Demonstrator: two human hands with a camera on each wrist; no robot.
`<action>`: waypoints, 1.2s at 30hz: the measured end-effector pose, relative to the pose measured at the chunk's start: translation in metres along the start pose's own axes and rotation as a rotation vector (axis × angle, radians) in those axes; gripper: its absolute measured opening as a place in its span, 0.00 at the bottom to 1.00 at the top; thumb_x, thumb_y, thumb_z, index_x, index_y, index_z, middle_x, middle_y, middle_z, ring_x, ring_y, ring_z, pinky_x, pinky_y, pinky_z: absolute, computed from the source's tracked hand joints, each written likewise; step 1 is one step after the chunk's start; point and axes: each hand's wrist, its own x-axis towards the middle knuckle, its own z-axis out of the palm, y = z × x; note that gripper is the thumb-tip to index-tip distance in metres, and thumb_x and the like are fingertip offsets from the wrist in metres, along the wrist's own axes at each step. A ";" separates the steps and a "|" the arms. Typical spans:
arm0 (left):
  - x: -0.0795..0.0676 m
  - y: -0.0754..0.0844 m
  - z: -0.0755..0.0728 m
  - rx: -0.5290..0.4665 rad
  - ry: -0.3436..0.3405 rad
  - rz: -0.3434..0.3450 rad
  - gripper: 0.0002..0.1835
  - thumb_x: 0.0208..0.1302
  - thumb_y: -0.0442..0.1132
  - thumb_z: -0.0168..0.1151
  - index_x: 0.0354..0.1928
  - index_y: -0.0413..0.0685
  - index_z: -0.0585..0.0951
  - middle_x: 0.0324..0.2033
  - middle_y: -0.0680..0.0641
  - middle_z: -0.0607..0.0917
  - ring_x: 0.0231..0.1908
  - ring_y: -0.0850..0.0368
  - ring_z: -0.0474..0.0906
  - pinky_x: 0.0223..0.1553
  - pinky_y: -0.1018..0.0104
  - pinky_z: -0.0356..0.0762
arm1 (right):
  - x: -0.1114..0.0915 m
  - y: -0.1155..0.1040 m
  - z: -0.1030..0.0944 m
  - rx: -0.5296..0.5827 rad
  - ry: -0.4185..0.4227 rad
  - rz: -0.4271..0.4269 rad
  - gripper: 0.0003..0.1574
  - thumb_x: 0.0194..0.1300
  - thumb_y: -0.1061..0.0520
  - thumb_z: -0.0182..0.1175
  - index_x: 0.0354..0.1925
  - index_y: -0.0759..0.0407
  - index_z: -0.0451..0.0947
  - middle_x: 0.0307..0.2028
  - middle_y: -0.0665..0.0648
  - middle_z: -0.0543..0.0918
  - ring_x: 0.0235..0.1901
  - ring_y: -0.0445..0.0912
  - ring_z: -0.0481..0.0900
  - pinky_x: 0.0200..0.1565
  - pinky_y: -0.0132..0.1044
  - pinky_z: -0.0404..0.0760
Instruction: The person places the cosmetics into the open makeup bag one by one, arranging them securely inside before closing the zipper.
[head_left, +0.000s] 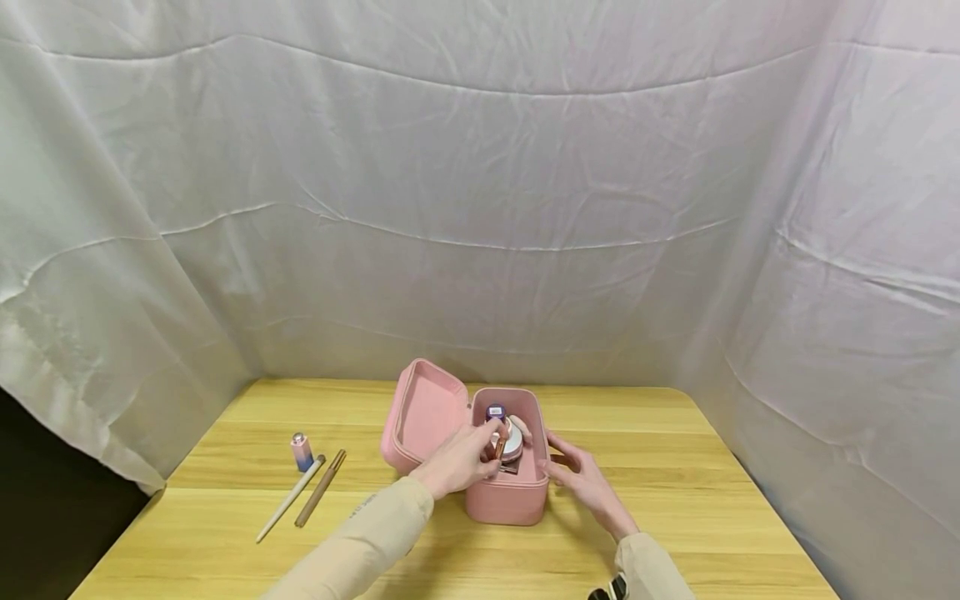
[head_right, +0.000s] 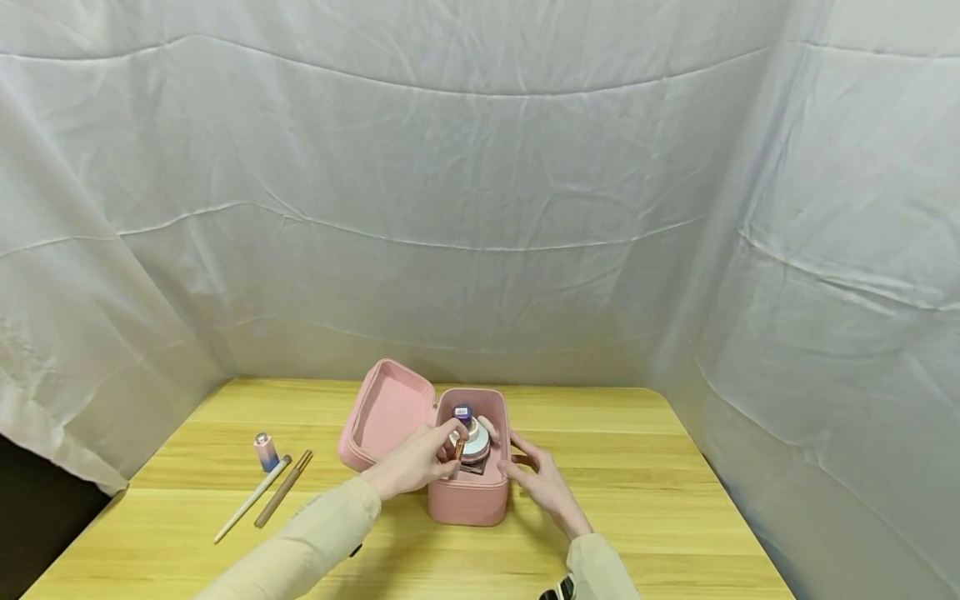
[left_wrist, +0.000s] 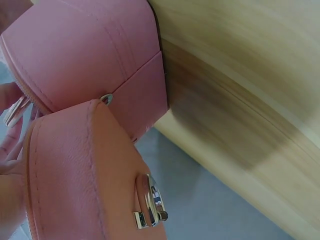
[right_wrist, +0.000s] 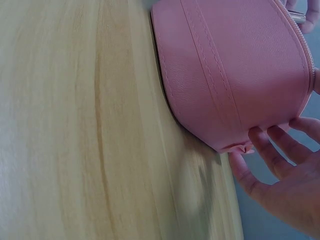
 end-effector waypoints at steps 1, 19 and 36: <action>0.000 0.000 0.001 0.003 0.003 0.007 0.15 0.60 0.26 0.67 0.47 0.42 0.75 0.28 0.44 0.89 0.30 0.57 0.86 0.34 0.73 0.81 | 0.000 0.000 0.000 0.000 0.000 -0.001 0.41 0.71 0.57 0.59 0.75 0.68 0.57 0.73 0.73 0.63 0.67 0.68 0.69 0.49 0.40 0.83; -0.002 -0.002 0.002 -0.019 -0.011 -0.031 0.17 0.61 0.29 0.67 0.50 0.43 0.74 0.27 0.46 0.89 0.29 0.59 0.86 0.35 0.72 0.81 | 0.000 0.001 -0.001 0.005 -0.015 -0.019 0.40 0.72 0.57 0.58 0.76 0.66 0.57 0.73 0.72 0.63 0.68 0.68 0.69 0.49 0.39 0.81; -0.002 -0.003 0.000 0.011 0.058 -0.035 0.18 0.62 0.30 0.67 0.51 0.46 0.75 0.28 0.49 0.89 0.30 0.61 0.84 0.34 0.73 0.80 | 0.000 0.001 -0.001 0.006 -0.024 -0.022 0.40 0.72 0.58 0.58 0.76 0.66 0.57 0.73 0.72 0.64 0.67 0.66 0.70 0.48 0.38 0.81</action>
